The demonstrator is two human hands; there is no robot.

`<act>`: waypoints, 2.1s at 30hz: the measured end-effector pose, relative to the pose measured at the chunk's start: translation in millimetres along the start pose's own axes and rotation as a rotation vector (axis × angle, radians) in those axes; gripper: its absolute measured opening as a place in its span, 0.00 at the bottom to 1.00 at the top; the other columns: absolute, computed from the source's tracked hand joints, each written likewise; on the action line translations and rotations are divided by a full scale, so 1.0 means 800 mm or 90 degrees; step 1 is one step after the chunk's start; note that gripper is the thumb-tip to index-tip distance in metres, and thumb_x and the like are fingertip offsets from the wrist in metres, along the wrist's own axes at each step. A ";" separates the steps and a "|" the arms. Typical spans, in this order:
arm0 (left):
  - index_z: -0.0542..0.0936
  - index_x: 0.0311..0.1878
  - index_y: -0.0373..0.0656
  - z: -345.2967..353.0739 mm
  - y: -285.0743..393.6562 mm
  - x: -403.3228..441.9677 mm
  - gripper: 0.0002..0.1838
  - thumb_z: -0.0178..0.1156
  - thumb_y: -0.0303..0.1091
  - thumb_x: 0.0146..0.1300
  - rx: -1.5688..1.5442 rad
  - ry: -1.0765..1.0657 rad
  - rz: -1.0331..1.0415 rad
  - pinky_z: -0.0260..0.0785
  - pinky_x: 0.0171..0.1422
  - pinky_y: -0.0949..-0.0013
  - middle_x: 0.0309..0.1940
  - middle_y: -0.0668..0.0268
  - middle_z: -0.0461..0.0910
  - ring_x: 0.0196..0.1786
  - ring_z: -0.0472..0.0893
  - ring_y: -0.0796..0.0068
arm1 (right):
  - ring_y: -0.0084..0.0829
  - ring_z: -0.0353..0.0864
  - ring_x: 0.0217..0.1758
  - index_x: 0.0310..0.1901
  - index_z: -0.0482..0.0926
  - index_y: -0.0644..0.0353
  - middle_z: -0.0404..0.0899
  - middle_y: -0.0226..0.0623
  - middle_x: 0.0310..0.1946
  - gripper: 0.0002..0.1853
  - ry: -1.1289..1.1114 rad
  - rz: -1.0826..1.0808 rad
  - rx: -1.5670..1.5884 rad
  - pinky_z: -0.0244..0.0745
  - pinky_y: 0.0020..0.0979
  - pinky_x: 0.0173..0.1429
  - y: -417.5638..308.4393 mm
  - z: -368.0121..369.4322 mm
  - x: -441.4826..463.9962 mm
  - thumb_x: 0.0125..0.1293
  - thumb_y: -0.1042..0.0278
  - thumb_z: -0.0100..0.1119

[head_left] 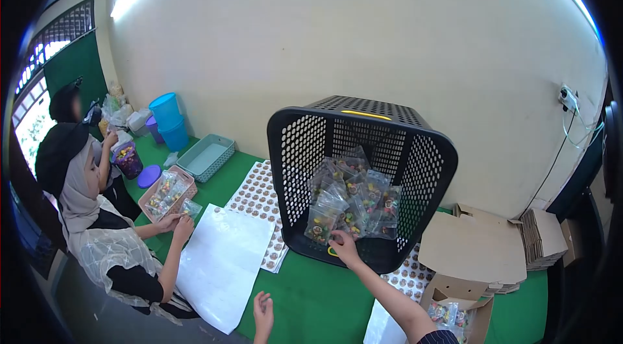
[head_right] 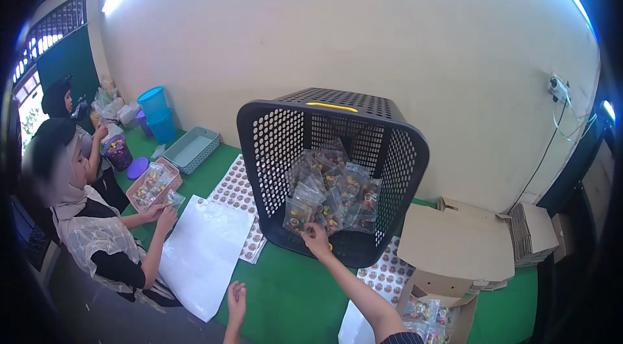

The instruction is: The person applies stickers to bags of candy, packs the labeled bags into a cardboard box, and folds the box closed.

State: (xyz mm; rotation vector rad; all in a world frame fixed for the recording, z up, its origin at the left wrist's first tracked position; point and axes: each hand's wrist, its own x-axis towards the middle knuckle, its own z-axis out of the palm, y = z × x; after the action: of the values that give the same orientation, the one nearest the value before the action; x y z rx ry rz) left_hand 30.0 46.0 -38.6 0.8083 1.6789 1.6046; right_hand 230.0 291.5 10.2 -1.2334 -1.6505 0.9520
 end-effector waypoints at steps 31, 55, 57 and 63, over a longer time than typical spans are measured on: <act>0.71 0.47 0.36 0.015 0.050 0.008 0.17 0.44 0.41 0.65 -0.127 -0.216 -0.227 0.65 0.40 0.77 0.38 0.64 0.76 0.38 0.74 0.79 | 0.15 0.72 0.34 0.38 0.75 0.63 0.75 0.26 0.30 0.08 -0.007 0.302 0.540 0.67 0.19 0.36 -0.076 -0.029 -0.088 0.60 0.70 0.52; 0.75 0.43 0.37 0.298 0.127 -0.274 0.15 0.48 0.39 0.64 -0.203 -0.407 -0.267 0.66 0.36 0.80 0.36 0.67 0.77 0.36 0.75 0.82 | 0.13 0.72 0.21 0.34 0.78 0.65 0.77 0.28 0.23 0.14 -0.110 0.330 0.285 0.66 0.16 0.25 -0.058 -0.342 -0.346 0.58 0.60 0.58; 0.75 0.43 0.37 0.313 0.136 -0.286 0.16 0.49 0.41 0.64 -0.230 -0.450 -0.350 0.68 0.37 0.78 0.35 0.66 0.76 0.36 0.75 0.81 | 0.13 0.72 0.22 0.36 0.78 0.65 0.77 0.27 0.23 0.14 -0.125 0.329 0.156 0.67 0.16 0.25 -0.045 -0.366 -0.353 0.58 0.60 0.57; 0.76 0.40 0.39 0.365 0.129 -0.333 0.19 0.50 0.47 0.62 -0.103 -0.561 -0.400 0.68 0.35 0.80 0.28 0.74 0.76 0.27 0.73 0.86 | 0.15 0.70 0.21 0.36 0.76 0.64 0.74 0.28 0.23 0.20 -0.043 0.276 0.182 0.67 0.19 0.27 -0.033 -0.422 -0.381 0.58 0.51 0.56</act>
State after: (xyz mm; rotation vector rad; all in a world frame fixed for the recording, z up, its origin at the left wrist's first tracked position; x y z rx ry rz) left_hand 421.6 6.0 71.8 0.6611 0.9887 0.7504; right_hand 583.9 18.8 98.4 -1.3938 -1.2582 1.4526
